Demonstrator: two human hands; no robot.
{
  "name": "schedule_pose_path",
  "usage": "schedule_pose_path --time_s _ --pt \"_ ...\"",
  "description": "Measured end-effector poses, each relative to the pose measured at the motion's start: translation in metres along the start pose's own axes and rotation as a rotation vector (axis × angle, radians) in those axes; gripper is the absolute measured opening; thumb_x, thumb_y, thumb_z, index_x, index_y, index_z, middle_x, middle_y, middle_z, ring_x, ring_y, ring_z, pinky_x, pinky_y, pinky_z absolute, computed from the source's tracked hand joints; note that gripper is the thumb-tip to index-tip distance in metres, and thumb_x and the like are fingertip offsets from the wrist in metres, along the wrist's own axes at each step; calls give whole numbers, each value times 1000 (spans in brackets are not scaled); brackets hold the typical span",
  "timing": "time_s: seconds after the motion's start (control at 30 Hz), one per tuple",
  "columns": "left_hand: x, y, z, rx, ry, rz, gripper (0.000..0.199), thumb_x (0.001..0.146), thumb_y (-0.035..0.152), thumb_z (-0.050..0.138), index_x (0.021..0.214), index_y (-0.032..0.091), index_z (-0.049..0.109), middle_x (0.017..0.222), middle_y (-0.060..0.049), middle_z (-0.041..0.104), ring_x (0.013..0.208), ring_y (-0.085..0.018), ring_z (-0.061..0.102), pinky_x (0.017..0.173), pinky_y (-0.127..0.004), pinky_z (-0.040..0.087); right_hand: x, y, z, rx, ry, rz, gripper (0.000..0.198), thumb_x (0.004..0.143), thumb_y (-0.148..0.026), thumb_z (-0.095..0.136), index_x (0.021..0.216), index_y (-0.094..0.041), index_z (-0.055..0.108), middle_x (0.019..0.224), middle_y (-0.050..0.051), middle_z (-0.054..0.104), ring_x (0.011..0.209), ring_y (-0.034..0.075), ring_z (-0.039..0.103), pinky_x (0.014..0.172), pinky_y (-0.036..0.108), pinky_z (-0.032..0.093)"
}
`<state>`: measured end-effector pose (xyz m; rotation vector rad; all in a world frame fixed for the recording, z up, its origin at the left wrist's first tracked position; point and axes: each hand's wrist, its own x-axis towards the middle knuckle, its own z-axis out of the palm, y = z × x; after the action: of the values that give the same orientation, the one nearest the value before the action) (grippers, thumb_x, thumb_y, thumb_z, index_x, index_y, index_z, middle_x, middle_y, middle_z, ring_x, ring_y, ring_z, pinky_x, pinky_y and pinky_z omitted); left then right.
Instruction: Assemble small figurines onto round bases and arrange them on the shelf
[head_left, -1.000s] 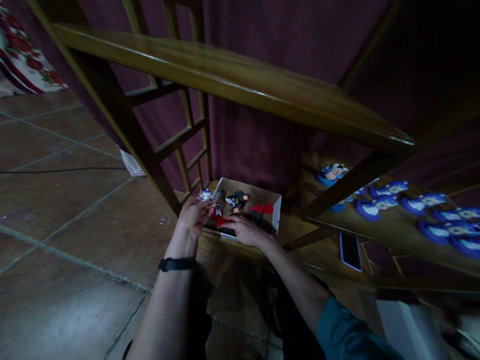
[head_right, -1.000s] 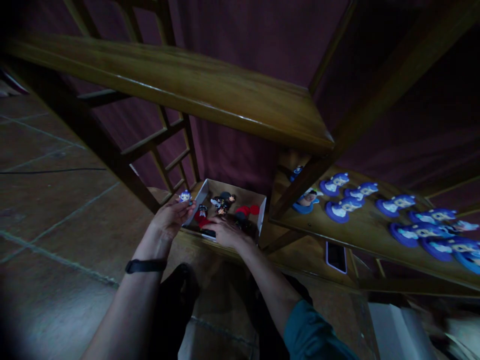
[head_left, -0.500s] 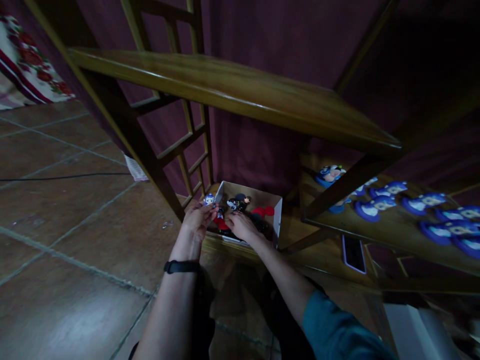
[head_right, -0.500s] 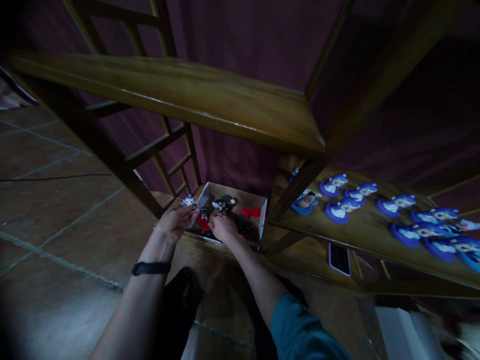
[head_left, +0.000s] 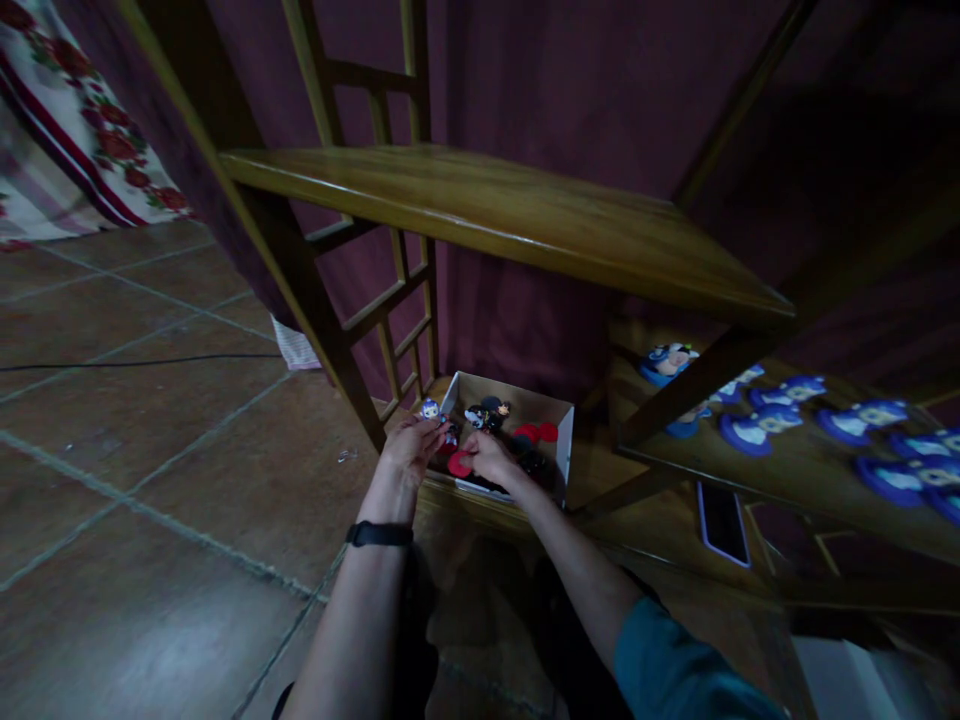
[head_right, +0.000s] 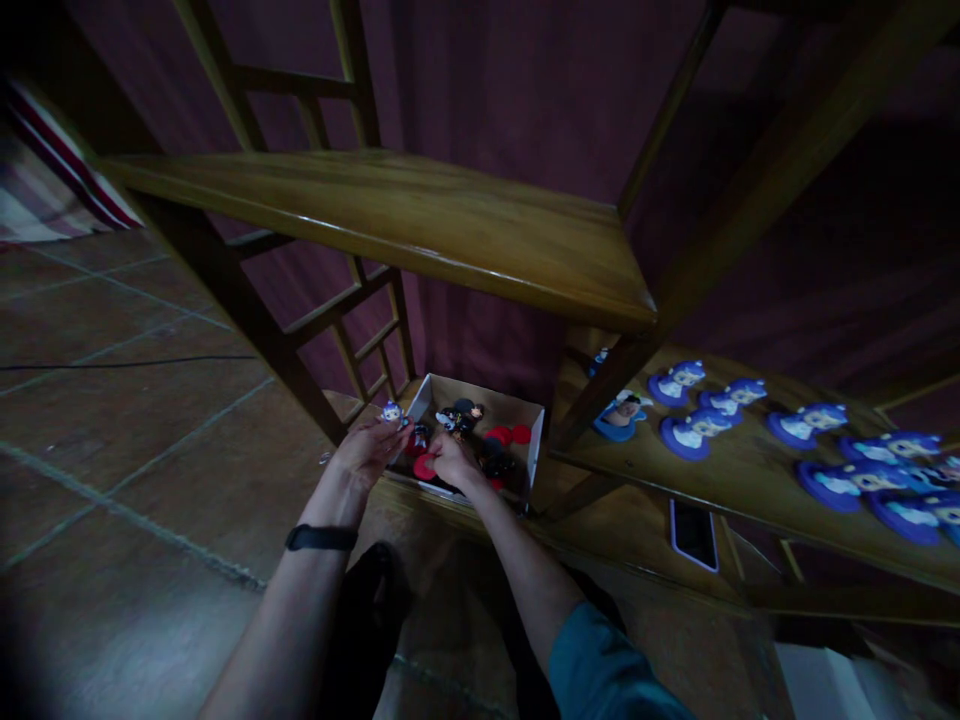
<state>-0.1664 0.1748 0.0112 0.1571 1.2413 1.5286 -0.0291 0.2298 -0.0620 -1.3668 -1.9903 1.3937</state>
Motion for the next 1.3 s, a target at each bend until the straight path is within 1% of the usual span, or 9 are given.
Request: schedule_pose_path --time_s 0.17,0.33,0.4,0.5,0.73,0.9,1.03,1.17,1.3 --pt "-3 -6 4 103 23 -16 13 64 10 67 72 14 57 62 0 61 53 -10 57 50 -20 47 0 -18 -11 423 27 97 12 68 -13 60 75 -19 52 68 -3 59 53 10 57 45 21 48" --pt "-9 -13 12 115 -131 -51 21 59 10 70 76 14 60 66 -2 63 57 -13 60 55 -27 51 -9 -33 -23 608 27 43 12 68 -17 62 78 -18 55 77 -1 62 66 11 61 56 24 54" --pt "-10 -15 14 121 -159 -36 24 57 8 71 77 14 61 67 -2 64 58 -13 61 55 -26 51 -11 -34 -25 619 18 20 12 69 -19 61 79 -18 56 80 0 62 68 11 61 60 25 54" --pt "-10 -18 17 143 -118 21 21 57 7 72 74 13 62 64 -2 65 55 -12 61 54 -24 49 -11 -34 -26 565 6 -20 13 71 -20 57 84 -18 58 82 0 63 73 12 61 66 28 54" --pt "-14 -20 23 187 -158 79 25 53 10 76 75 12 66 67 -5 67 56 -14 61 51 -22 45 -11 -39 -41 373 99 -239 35 71 -19 58 106 -22 57 104 3 62 93 14 58 89 32 46" --pt "-14 -27 25 267 -254 131 27 52 13 76 78 12 68 64 -4 66 54 -13 58 53 -22 45 -15 -38 -49 311 34 -265 35 74 -25 56 109 -24 58 102 2 63 87 14 59 82 29 47" --pt "-11 -31 25 212 -289 157 37 48 8 76 84 13 66 67 -2 67 58 -12 60 60 -24 47 -15 -34 -51 343 95 -246 29 73 -28 56 102 -22 59 98 1 63 84 14 59 76 27 48" --pt "-9 -31 24 114 -283 120 45 47 6 77 90 12 64 72 -4 68 64 -13 62 67 -26 48 -15 -36 -54 466 68 -164 30 73 -30 56 102 -21 57 95 2 63 80 14 59 69 26 49" --pt "-11 -29 25 40 -278 55 45 47 5 79 89 11 63 76 -7 68 67 -14 64 70 -27 49 -15 -38 -58 492 71 -162 32 72 -30 58 102 -20 56 92 3 63 80 14 60 67 26 50"
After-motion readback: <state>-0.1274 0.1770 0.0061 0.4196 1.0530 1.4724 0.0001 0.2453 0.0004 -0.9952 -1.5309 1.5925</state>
